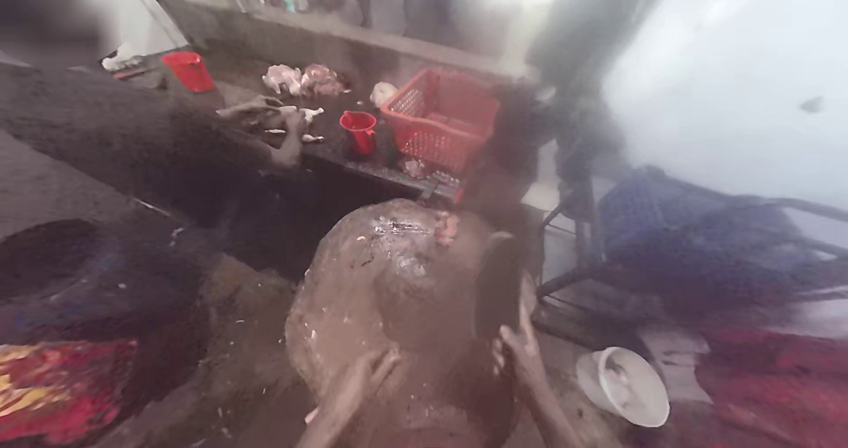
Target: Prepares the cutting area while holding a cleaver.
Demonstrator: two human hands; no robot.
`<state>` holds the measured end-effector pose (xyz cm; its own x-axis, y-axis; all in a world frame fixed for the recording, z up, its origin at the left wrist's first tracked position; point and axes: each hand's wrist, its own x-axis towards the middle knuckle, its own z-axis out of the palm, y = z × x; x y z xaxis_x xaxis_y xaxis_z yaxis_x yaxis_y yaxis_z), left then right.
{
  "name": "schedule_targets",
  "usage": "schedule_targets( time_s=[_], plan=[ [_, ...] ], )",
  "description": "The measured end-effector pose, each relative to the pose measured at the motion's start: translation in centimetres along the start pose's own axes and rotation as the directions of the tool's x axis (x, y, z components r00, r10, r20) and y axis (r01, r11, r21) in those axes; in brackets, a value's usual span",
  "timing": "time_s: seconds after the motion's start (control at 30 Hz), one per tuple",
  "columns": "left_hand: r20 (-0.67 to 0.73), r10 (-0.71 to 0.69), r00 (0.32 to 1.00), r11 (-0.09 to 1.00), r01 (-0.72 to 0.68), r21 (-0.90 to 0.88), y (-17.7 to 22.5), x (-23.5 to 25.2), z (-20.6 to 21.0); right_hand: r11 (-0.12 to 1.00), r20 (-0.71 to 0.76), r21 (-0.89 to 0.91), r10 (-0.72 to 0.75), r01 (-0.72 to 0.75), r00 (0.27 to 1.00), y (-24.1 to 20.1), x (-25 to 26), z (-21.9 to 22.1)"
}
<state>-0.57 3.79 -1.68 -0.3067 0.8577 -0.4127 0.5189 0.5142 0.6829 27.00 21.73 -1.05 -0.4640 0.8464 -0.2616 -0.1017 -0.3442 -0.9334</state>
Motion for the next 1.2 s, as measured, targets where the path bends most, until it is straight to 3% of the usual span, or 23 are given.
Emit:
schedule_targets(
  time_s=[0.07,0.13,0.2,0.23,0.3,0.37,0.43,0.47,0.53,0.6,0.63,0.67,0.77,0.87,0.93,1.0,1.1,1.17,1.2],
  plan=[
    [0.004,0.047,0.999,0.994,-0.046,-0.101,0.9,-0.4,1.4,0.986,-0.165,-0.006,-0.163,0.165,0.973,-0.3,1.6,1.0],
    [-0.026,0.043,0.999,0.987,-0.047,-0.154,1.5,0.0,1.7,0.959,-0.171,-0.231,-0.206,0.164,0.963,1.0,1.8,0.7],
    [-0.068,-0.008,0.998,0.985,-0.004,-0.172,1.6,0.4,0.7,0.794,0.042,-0.595,-0.124,0.124,0.991,3.5,0.4,-1.1],
    [-0.092,-0.044,0.995,0.988,0.030,-0.151,1.3,0.6,-0.1,0.670,0.190,-0.719,-0.068,0.187,0.979,4.8,-0.5,-1.8],
    [-0.138,-0.061,0.989,0.989,0.041,-0.139,0.3,0.8,-1.6,0.493,0.377,-0.797,-0.044,0.348,0.925,6.8,-1.9,-2.3],
    [-0.138,-0.037,0.990,0.987,0.015,-0.158,-0.1,0.1,-2.0,0.537,0.372,-0.804,0.120,0.255,0.920,6.9,-3.1,-2.2],
    [-0.106,0.006,0.994,0.992,-0.019,-0.123,0.1,-0.8,-1.2,0.731,0.212,-0.682,0.221,-0.018,0.952,5.9,-2.8,-1.7],
    [-0.069,0.035,0.997,0.993,-0.042,-0.107,0.5,-1.0,-0.7,0.835,0.093,-0.534,0.213,-0.132,0.973,5.1,-2.0,-0.9],
    [0.007,0.085,0.996,0.992,-0.084,-0.097,1.3,-1.2,0.8,0.963,-0.001,-0.115,0.246,-0.245,0.969,3.0,-0.2,0.1],
    [-0.004,0.142,0.990,0.983,-0.142,-0.113,1.7,-1.0,2.3,0.940,0.069,0.242,0.231,-0.241,0.971,1.2,1.1,0.3],
    [-0.022,0.152,0.988,0.983,-0.153,-0.101,2.0,-0.9,2.6,0.911,0.121,0.320,0.232,-0.259,0.965,0.7,1.2,0.1],
    [-0.042,0.147,0.988,0.984,-0.151,-0.092,2.3,-0.7,2.3,0.907,0.171,0.302,0.252,-0.294,0.952,0.3,0.9,-0.1],
    [-0.160,0.060,0.985,0.990,-0.079,-0.115,2.4,0.2,-0.1,0.923,0.319,-0.104,0.384,-0.371,0.866,0.5,-1.6,-1.1],
    [-0.218,-0.040,0.975,0.999,0.033,-0.032,0.3,1.8,-2.5,0.897,0.433,-0.365,0.399,-0.248,0.808,0.0,-3.3,-1.6],
    [-0.152,-0.045,0.987,0.999,0.047,0.004,-1.0,1.9,-2.3,0.920,0.346,-0.370,0.265,-0.128,0.900,-1.3,-3.4,-0.7],
    [-0.056,0.031,0.998,0.999,-0.033,-0.026,-0.8,1.1,-0.8,0.942,0.162,-0.333,0.031,0.025,0.986,-1.7,-2.0,0.0],
    [0.024,0.115,0.993,0.985,-0.111,-0.132,0.5,0.3,1.5,0.919,-0.058,-0.344,-0.226,0.193,0.972,-1.3,1.0,1.0],
    [0.025,0.091,0.996,0.982,-0.086,-0.166,1.2,0.1,2.0,0.829,-0.031,-0.523,-0.252,0.199,0.967,-0.1,0.4,0.7],
    [0.011,0.057,0.998,0.985,-0.054,-0.165,1.4,0.2,1.8,0.741,0.095,-0.635,-0.206,0.219,0.974,1.0,-0.4,-0.2]
  ],
)
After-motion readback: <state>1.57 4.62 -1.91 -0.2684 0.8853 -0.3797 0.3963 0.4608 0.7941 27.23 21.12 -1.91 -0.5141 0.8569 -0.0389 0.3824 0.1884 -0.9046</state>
